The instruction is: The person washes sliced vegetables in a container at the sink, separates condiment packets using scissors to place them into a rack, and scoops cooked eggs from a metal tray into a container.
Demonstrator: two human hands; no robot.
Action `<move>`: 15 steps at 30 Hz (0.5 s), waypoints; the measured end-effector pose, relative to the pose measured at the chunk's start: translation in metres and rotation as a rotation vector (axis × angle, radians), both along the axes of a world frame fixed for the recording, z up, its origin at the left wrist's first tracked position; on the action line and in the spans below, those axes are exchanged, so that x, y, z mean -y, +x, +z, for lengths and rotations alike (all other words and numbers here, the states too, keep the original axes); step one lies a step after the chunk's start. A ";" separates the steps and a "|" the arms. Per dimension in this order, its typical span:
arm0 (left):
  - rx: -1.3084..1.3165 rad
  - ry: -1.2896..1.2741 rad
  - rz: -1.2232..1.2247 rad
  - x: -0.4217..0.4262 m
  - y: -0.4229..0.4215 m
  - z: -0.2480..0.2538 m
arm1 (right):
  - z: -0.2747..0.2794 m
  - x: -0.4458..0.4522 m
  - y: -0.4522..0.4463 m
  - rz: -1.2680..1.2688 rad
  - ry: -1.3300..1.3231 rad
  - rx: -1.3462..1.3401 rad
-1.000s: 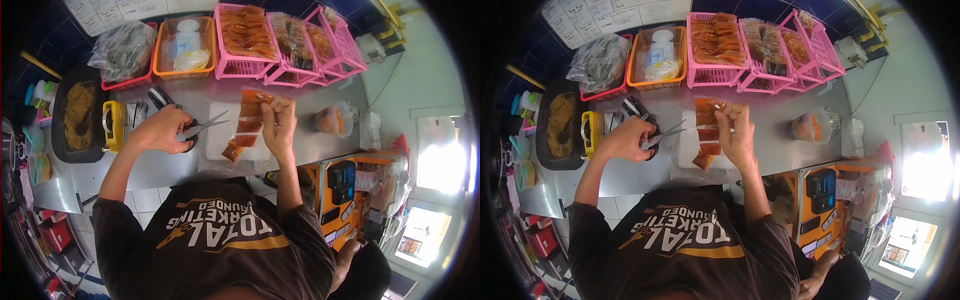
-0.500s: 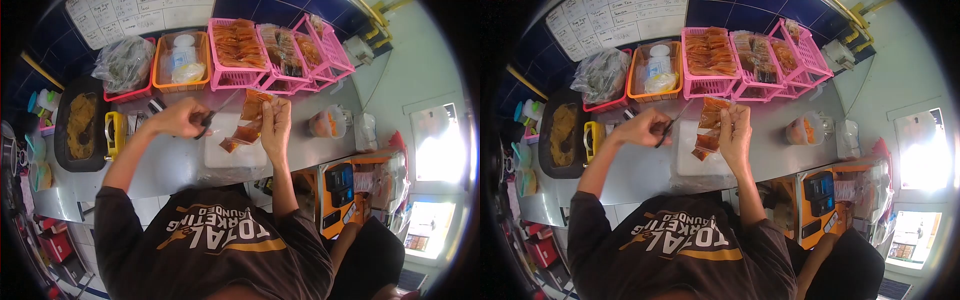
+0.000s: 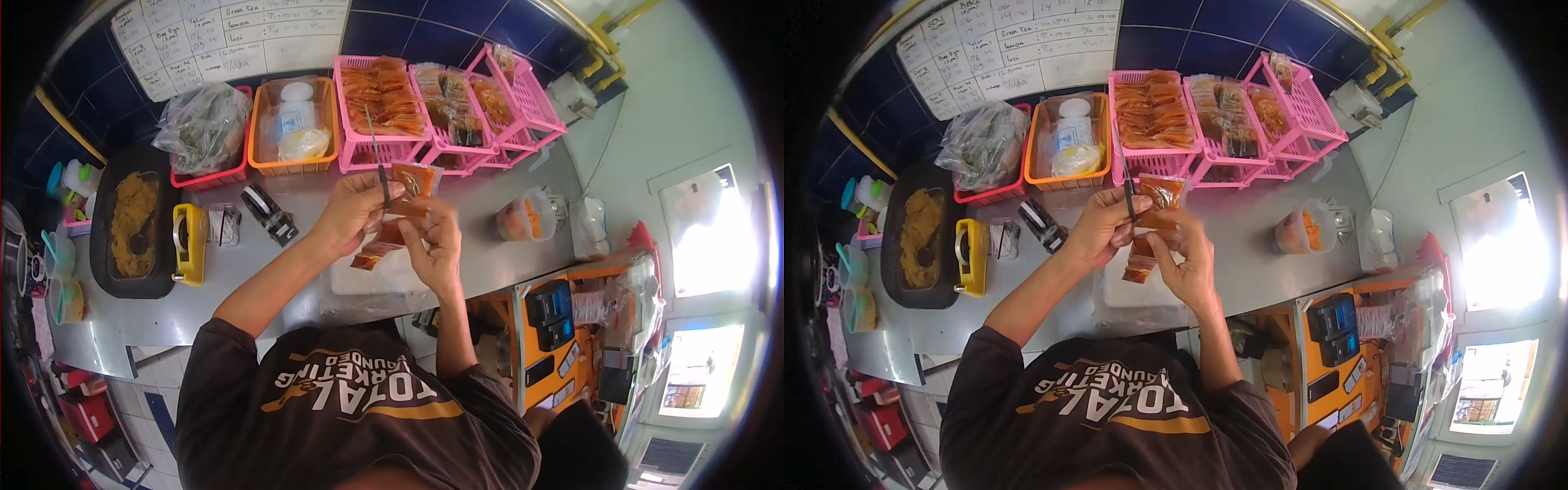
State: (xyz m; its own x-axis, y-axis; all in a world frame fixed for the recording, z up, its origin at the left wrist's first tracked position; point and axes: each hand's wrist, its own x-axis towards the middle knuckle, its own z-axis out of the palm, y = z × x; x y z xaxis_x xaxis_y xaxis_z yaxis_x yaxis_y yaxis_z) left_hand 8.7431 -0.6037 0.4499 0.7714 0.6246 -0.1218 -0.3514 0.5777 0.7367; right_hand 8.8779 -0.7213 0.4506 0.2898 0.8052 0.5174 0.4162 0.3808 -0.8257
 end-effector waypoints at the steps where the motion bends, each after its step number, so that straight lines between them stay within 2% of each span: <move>1: 0.001 0.005 -0.002 0.000 0.000 0.003 | 0.003 0.002 0.008 0.075 -0.046 0.216; 2: 0.012 -0.004 0.003 0.000 -0.001 0.008 | 0.005 0.002 0.012 0.071 -0.041 0.215; 4: 0.018 -0.011 0.001 -0.001 -0.003 0.016 | 0.018 0.001 0.013 0.250 -0.205 0.001; 5: -0.015 0.059 -0.009 -0.005 -0.006 0.019 | 0.023 0.000 0.011 0.248 -0.201 -0.001; 7: -0.050 0.132 -0.018 -0.014 -0.016 0.026 | 0.034 -0.001 0.007 0.310 -0.219 -0.192; 9: -0.355 0.735 0.004 -0.029 -0.036 0.033 | 0.050 0.005 0.006 0.305 -0.261 -0.164; 11: -0.420 0.922 -0.162 -0.049 -0.067 0.036 | 0.056 0.010 0.009 0.297 -0.303 -0.139; 12: -0.420 0.926 -0.163 -0.055 -0.081 0.043 | 0.057 0.011 0.011 0.304 -0.303 -0.162; 14: -0.594 1.174 -0.456 -0.058 -0.105 0.063 | 0.058 0.012 0.013 0.316 -0.304 -0.187; 15: -0.596 1.172 -0.452 -0.056 -0.110 0.073 | 0.057 0.012 0.014 0.316 -0.276 -0.165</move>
State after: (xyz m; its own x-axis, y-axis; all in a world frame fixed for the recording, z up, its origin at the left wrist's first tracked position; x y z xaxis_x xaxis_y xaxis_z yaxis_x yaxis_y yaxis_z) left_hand 8.6335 -0.5472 0.5225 0.9491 0.3032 -0.0852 0.2335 -0.4962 0.8362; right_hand 8.8916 -0.7331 0.5080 0.0683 0.9689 0.2380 0.1695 0.2238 -0.9598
